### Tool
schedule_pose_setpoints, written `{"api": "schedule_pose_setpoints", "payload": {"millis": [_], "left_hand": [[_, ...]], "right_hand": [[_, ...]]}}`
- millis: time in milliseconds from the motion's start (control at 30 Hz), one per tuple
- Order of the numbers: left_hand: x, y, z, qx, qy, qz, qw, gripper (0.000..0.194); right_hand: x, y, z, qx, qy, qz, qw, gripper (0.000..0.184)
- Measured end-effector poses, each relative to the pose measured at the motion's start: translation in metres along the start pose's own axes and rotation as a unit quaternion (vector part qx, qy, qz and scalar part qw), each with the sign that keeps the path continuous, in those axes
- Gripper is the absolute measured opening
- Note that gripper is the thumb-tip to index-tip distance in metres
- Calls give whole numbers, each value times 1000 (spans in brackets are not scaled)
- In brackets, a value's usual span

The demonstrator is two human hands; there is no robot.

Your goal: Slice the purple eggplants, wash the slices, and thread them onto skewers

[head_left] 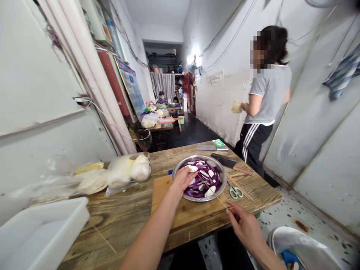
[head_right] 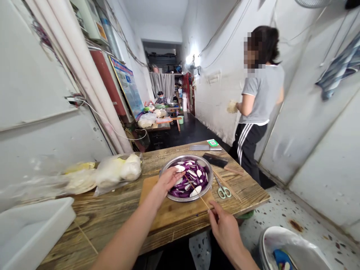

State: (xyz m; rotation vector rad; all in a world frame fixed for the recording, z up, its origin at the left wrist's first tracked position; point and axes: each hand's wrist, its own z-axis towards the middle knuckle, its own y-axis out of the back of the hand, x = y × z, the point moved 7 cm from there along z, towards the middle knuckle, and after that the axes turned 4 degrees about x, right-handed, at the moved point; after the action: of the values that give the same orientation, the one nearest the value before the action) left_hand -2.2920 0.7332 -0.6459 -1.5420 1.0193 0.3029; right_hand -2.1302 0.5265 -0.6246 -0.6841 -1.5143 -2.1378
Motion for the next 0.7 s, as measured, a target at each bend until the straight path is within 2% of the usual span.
{"api": "schedule_pose_setpoints", "payload": {"millis": [200,300,367,467,567,700], "left_hand": [[4,2,2,-3,16,0,1000,18],[4,7,1,-24,17,-2,1000,19],[1,10,1,-39,-2,-7,999,20],[-4,10,3,-38,-36,-14,999,24],[-4,9,4,-31,-41,-11,999,20],[-9,9,2,-30,-80,59,995,27]], "right_hand": [[26,-18,26,92,-6,-74,993,34],[33,-20,29,134,-3,-140,981,37],[37,-18,27,146,0,-139,979,39],[41,-14,23,138,2,-79,987,39],[44,-9,19,114,7,-24,993,29],[44,2,21,52,34,9,998,19]]}}
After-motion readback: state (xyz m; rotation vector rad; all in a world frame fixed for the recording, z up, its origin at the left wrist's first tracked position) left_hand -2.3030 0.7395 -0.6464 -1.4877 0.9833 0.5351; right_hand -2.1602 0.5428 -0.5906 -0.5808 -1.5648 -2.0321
